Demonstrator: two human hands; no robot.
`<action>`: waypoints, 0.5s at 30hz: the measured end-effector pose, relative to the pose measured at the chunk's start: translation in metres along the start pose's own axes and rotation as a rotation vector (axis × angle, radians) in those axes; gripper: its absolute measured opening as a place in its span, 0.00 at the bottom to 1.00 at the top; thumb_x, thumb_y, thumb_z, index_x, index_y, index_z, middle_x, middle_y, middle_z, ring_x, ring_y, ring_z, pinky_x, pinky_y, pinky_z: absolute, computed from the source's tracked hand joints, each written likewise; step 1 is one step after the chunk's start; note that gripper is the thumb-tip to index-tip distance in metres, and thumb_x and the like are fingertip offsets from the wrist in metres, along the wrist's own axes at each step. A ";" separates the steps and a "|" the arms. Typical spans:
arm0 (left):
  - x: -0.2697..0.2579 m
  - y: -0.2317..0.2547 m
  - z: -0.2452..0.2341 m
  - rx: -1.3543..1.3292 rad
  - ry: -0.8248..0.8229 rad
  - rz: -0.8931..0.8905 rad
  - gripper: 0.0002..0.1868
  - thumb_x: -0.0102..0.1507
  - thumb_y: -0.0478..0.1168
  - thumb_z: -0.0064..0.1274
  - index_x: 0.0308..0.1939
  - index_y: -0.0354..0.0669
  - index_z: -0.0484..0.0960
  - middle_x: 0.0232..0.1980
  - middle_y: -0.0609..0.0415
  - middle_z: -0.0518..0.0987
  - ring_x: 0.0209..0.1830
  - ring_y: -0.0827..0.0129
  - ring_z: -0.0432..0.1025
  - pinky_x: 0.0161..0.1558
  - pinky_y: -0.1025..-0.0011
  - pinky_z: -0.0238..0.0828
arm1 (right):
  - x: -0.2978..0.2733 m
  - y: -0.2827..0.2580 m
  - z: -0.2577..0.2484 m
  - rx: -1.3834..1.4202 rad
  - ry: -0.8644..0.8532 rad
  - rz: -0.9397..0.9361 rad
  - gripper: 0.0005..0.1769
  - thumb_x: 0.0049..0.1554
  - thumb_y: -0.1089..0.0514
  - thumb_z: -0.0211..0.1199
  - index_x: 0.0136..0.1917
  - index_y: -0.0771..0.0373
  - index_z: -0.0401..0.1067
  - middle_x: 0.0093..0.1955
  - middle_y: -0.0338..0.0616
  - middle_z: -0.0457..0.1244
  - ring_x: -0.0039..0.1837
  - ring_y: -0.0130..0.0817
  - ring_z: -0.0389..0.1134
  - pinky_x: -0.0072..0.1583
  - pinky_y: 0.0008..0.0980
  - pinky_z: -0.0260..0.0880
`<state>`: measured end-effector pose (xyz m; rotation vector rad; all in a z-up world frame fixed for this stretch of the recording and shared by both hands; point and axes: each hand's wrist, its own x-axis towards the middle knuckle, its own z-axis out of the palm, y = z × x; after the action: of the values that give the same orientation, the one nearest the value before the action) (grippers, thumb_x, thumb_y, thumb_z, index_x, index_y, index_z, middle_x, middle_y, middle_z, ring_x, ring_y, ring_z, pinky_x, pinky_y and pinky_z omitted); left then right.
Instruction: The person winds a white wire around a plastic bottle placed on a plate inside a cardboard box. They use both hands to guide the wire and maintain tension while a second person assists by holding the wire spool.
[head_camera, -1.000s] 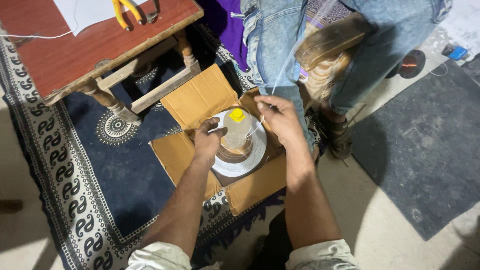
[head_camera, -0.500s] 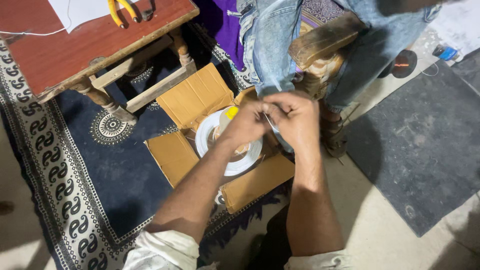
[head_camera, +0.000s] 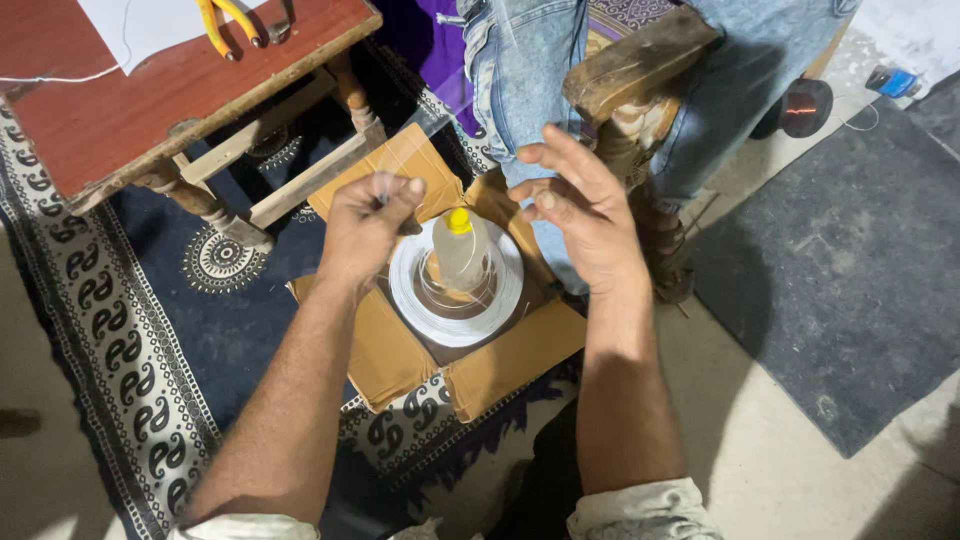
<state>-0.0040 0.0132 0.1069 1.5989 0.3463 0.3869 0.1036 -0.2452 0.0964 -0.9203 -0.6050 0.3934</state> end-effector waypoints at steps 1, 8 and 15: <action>-0.002 0.009 0.004 0.044 -0.016 0.027 0.09 0.68 0.39 0.61 0.36 0.37 0.82 0.29 0.60 0.77 0.25 0.81 0.69 0.29 0.77 0.69 | -0.001 0.007 -0.004 -0.003 0.037 0.052 0.29 0.59 0.63 0.68 0.73 0.60 0.67 0.65 0.47 0.67 0.58 0.37 0.72 0.57 0.35 0.72; -0.009 0.072 0.030 -0.077 -0.179 -0.014 0.06 0.66 0.35 0.59 0.45 0.37 0.81 0.30 0.58 0.80 0.22 0.81 0.67 0.23 0.79 0.64 | 0.011 0.079 -0.016 -0.678 0.034 0.098 0.32 0.55 0.65 0.75 0.71 0.62 0.68 0.64 0.50 0.67 0.66 0.37 0.67 0.64 0.35 0.70; -0.021 0.118 0.053 -0.052 -0.376 -0.105 0.12 0.64 0.34 0.58 0.52 0.41 0.79 0.30 0.56 0.80 0.21 0.80 0.73 0.21 0.80 0.73 | 0.011 0.140 0.014 -0.473 0.004 0.453 0.31 0.64 0.64 0.58 0.80 0.65 0.61 0.61 0.58 0.64 0.56 0.37 0.63 0.56 0.41 0.68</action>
<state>-0.0002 -0.0509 0.2215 1.5566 0.1291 0.0110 0.0946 -0.1530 -0.0101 -1.5203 -0.4893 0.6685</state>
